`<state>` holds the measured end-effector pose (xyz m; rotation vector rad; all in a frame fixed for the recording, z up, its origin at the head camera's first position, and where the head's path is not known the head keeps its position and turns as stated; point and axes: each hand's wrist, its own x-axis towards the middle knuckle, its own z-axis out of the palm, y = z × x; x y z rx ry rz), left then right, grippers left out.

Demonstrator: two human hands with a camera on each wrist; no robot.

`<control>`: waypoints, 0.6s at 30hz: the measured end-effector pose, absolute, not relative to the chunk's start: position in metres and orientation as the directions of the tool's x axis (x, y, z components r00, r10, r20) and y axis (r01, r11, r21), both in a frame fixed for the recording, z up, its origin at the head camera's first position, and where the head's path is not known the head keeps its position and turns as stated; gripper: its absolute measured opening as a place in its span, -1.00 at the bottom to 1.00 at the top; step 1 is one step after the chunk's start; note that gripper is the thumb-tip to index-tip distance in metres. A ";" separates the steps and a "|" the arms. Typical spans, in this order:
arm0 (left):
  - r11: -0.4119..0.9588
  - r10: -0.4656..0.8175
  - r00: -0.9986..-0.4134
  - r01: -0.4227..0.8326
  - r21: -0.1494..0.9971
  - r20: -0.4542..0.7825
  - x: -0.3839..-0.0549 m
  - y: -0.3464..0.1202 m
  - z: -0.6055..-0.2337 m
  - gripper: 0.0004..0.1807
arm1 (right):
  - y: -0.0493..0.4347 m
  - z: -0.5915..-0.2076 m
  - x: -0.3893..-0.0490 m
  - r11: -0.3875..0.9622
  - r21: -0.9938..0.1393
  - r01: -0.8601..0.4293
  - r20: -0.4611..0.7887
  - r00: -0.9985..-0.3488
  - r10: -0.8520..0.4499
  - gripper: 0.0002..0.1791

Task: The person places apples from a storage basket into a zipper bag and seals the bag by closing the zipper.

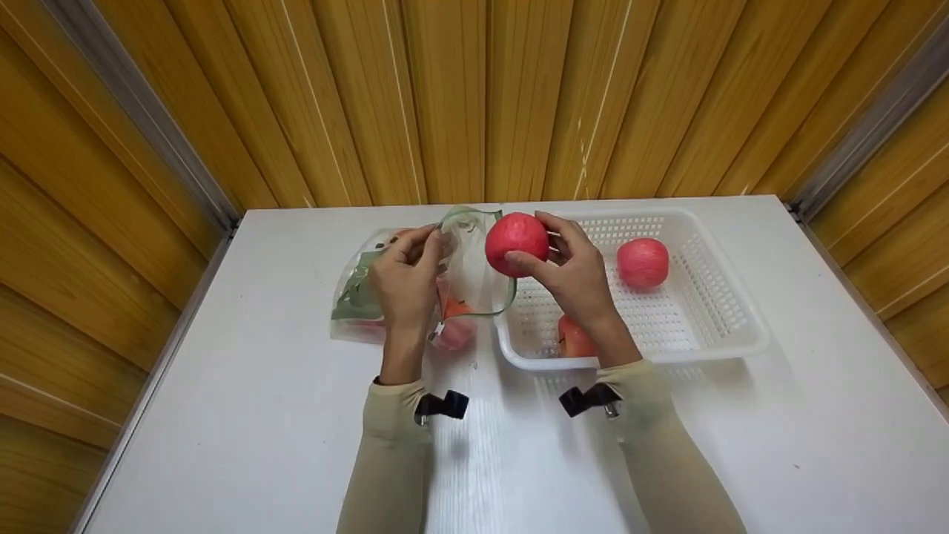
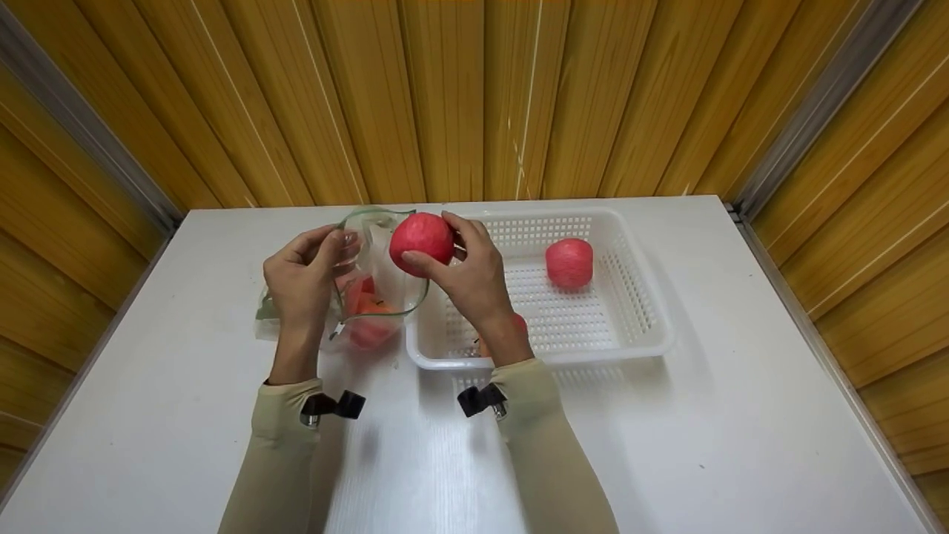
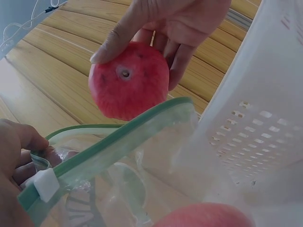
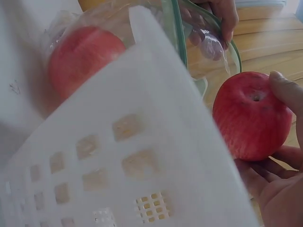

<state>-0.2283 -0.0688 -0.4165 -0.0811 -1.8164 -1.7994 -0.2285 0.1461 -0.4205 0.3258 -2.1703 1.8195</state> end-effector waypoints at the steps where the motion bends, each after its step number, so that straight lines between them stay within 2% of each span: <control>1: 0.093 -0.346 -0.833 0.428 0.899 0.432 -0.228 -0.069 -0.416 -0.85 | 0.144 -0.421 -0.228 0.184 -0.912 -0.366 0.374 -0.927 0.011 -0.18; 18: 0.100 -0.339 -0.834 0.428 0.898 0.436 -0.228 -0.069 -0.419 -0.82 | 0.119 -0.438 -0.224 0.371 -0.774 -0.513 0.536 -0.843 -0.046 -0.10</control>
